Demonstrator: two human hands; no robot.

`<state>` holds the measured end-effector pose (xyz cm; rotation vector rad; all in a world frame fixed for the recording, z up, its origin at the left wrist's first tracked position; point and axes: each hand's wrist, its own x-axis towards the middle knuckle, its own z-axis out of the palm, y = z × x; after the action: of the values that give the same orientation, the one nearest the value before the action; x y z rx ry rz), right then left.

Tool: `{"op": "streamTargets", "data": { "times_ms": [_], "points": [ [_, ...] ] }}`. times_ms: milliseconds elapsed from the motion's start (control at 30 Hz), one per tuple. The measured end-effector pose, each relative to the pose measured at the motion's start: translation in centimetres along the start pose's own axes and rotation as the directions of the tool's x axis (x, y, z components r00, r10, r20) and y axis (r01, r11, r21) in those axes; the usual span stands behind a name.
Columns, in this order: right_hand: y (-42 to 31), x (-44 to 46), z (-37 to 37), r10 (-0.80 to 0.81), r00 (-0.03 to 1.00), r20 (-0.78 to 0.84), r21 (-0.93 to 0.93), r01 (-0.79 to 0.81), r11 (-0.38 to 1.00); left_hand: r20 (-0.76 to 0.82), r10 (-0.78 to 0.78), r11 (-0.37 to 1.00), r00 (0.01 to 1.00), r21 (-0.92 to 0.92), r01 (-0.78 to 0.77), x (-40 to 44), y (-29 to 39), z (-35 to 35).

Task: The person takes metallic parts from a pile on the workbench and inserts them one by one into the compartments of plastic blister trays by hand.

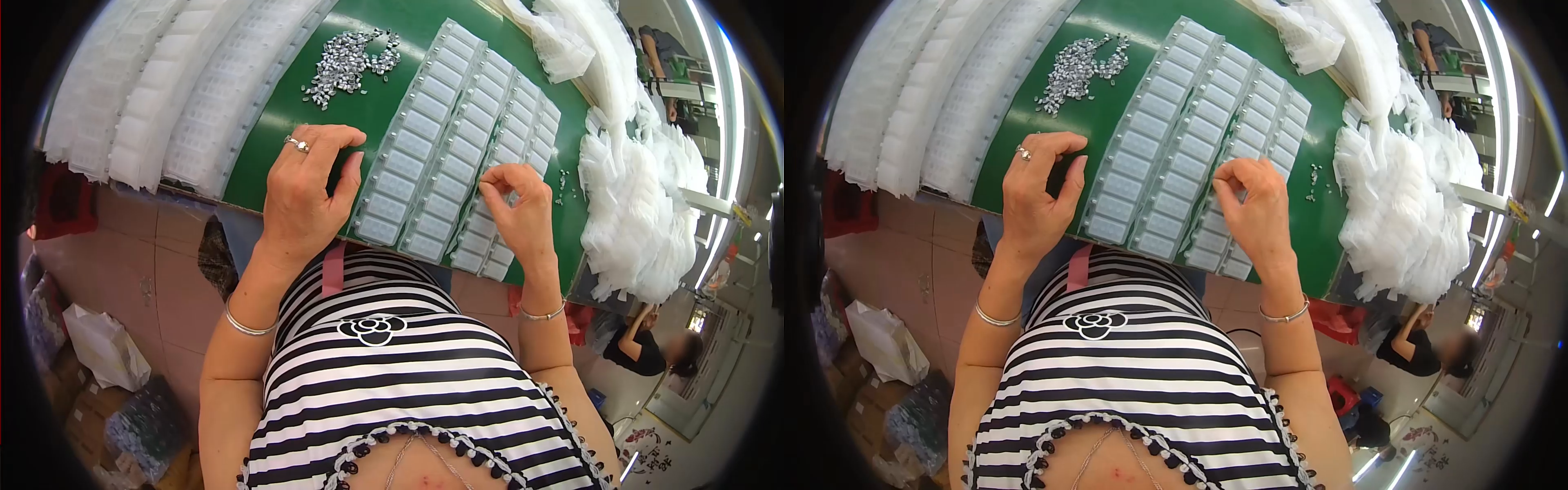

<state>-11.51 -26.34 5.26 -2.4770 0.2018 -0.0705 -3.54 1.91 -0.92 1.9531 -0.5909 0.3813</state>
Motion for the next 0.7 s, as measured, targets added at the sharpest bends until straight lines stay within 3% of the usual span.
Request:
{"op": "streamTargets", "data": {
  "times_ms": [67, 200, 367, 533, 700],
  "points": [
    [-0.3, 0.2, -0.3, 0.009, 0.999, 0.038, 0.003, -0.009, 1.000, -0.024, -0.001, 1.000, 1.000, 0.002, 0.001, 0.0, -0.2, -0.1],
    [-0.8, -0.8, -0.4, 0.079, 0.996, -0.047, 0.216, -0.068, 0.974, -0.022, -0.025, 0.999, 0.999, -0.035, 0.024, -0.3, -0.3, -0.3],
    [-0.3, -0.9, 0.1, 0.029, 0.991, -0.129, 0.165, -0.007, 0.986, -0.030, -0.012, 1.000, 0.999, -0.029, 0.012, -0.2, -0.3, -0.2],
    [-0.7, -0.2, 0.0, -0.051, 0.992, -0.117, 0.047, 0.057, 0.997, -0.001, -0.016, 0.999, 1.000, -0.040, 0.016, -0.3, -0.4, -0.4],
    [-0.9, 0.5, 0.4, -0.025, 0.997, -0.076, 0.005, 0.026, 1.000, -0.046, -0.011, 0.999, 0.999, -0.050, 0.009, -0.2, -0.4, -0.2]
  ]
}}
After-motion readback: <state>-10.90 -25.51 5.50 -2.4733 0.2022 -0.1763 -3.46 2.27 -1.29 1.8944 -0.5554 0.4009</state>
